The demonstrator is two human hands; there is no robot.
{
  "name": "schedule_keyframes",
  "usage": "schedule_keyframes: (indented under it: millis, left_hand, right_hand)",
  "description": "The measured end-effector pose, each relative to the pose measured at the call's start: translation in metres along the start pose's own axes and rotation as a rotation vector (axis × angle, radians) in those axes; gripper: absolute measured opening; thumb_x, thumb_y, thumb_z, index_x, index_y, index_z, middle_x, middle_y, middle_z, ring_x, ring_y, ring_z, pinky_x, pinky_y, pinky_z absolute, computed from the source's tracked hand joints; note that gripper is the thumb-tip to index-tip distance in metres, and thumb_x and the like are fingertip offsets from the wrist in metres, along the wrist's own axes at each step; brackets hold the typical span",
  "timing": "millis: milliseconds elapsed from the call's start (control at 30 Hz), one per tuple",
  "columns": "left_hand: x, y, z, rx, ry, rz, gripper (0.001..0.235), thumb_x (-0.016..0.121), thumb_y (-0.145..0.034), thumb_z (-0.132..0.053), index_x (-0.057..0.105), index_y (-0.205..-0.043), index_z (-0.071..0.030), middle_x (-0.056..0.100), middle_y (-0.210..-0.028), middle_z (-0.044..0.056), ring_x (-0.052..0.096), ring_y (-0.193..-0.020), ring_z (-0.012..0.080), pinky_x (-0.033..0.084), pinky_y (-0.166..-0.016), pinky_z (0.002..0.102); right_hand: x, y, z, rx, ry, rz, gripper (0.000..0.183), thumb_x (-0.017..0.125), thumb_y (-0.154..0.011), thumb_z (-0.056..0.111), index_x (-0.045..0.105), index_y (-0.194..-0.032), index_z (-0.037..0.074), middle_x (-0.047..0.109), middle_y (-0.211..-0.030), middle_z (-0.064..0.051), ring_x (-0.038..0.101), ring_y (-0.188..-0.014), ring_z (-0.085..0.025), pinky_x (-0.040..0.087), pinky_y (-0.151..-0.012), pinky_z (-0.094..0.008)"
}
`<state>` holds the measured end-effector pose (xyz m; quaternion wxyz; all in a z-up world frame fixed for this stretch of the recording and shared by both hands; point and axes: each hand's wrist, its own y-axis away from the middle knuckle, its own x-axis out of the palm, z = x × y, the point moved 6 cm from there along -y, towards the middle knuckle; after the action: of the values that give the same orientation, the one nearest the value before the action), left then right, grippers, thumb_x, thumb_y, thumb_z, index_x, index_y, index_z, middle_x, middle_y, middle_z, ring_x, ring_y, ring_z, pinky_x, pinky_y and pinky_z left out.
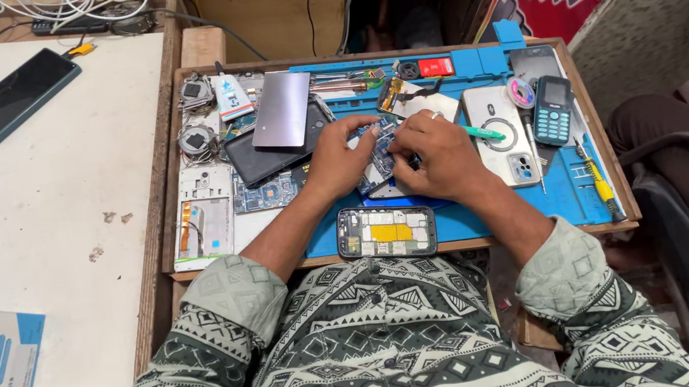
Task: The person works on a disassembled mobile phone, handling the motherboard and battery. They move parts on the workbench, then insert the motherboard into the phone chassis and connect internal cables.
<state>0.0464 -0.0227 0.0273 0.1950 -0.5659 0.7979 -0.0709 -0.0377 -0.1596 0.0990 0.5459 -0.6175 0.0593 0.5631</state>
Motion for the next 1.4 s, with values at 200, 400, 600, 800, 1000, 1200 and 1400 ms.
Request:
schedule_keyframes:
  millis: [200, 400, 600, 800, 1000, 1200, 1400]
  left_hand:
    - [-0.001, 0.0, 0.002, -0.021, -0.045, -0.006, 0.031, 0.066, -0.095, -0.023, 0.074, -0.115, -0.001, 0.079, -0.094, 0.014, 0.071, -0.071, 0.0134, 0.057, -0.066, 0.03]
    - [0.0, -0.001, 0.006, -0.027, -0.057, -0.01, 0.031, 0.066, -0.094, -0.023, 0.074, -0.114, -0.002, 0.079, -0.095, 0.013, 0.07, -0.069, 0.014, 0.057, -0.065, 0.031]
    - [0.0, -0.001, 0.008, -0.001, -0.052, -0.009, 0.03, 0.066, -0.095, -0.023, 0.074, -0.115, -0.002, 0.079, -0.095, 0.012, 0.07, -0.069, 0.0129, 0.057, -0.065, 0.03]
    - [-0.001, 0.0, 0.001, -0.01, -0.051, 0.001, 0.03, 0.066, -0.096, -0.023, 0.074, -0.116, -0.002, 0.079, -0.093, 0.011, 0.07, -0.066, 0.0108, 0.057, -0.063, 0.029]
    - [-0.002, 0.001, -0.004, -0.05, -0.041, 0.023, 0.031, 0.065, -0.096, -0.024, 0.074, -0.117, -0.004, 0.078, -0.09, 0.01, 0.066, -0.06, 0.0098, 0.056, -0.059, 0.029]
    - [-0.001, 0.002, 0.001, -0.079, -0.054, 0.024, 0.031, 0.065, -0.096, -0.024, 0.074, -0.117, -0.004, 0.078, -0.088, 0.01, 0.065, -0.058, 0.0108, 0.054, -0.058, 0.03]
    - [-0.002, 0.001, 0.0, 0.042, -0.037, -0.006, 0.029, 0.066, -0.096, -0.023, 0.074, -0.116, -0.003, 0.078, -0.095, 0.01, 0.069, -0.067, 0.01, 0.056, -0.062, 0.029]
  right_hand:
    - [0.002, -0.002, 0.003, -0.003, -0.011, 0.022, 0.012, 0.075, -0.075, 0.009, 0.07, -0.086, 0.006, 0.065, -0.086, -0.008, 0.066, -0.078, -0.026, 0.054, -0.069, -0.038]
    - [0.0, -0.002, 0.002, 0.017, -0.013, 0.007, 0.013, 0.074, -0.076, 0.008, 0.071, -0.088, 0.006, 0.066, -0.088, -0.008, 0.065, -0.076, -0.025, 0.054, -0.069, -0.038]
    - [0.0, -0.001, 0.003, 0.012, 0.004, -0.003, 0.013, 0.075, -0.075, 0.008, 0.072, -0.088, 0.006, 0.067, -0.09, -0.009, 0.065, -0.078, -0.026, 0.055, -0.068, -0.037]
    - [0.001, -0.002, 0.004, 0.006, -0.013, 0.017, 0.012, 0.075, -0.075, 0.008, 0.071, -0.086, 0.006, 0.067, -0.09, -0.009, 0.066, -0.077, -0.025, 0.055, -0.068, -0.037]
    - [0.0, -0.002, 0.004, 0.014, 0.015, 0.008, 0.013, 0.074, -0.075, 0.008, 0.071, -0.087, 0.006, 0.066, -0.088, -0.009, 0.066, -0.078, -0.025, 0.055, -0.069, -0.037]
    - [0.002, -0.001, 0.006, -0.028, -0.001, 0.034, 0.013, 0.075, -0.073, 0.009, 0.07, -0.085, 0.006, 0.066, -0.088, -0.009, 0.066, -0.079, -0.026, 0.055, -0.069, -0.038]
    - [0.0, -0.001, 0.001, 0.001, 0.023, -0.014, 0.013, 0.075, -0.074, 0.009, 0.072, -0.087, 0.006, 0.066, -0.089, -0.009, 0.066, -0.079, -0.027, 0.055, -0.07, -0.038]
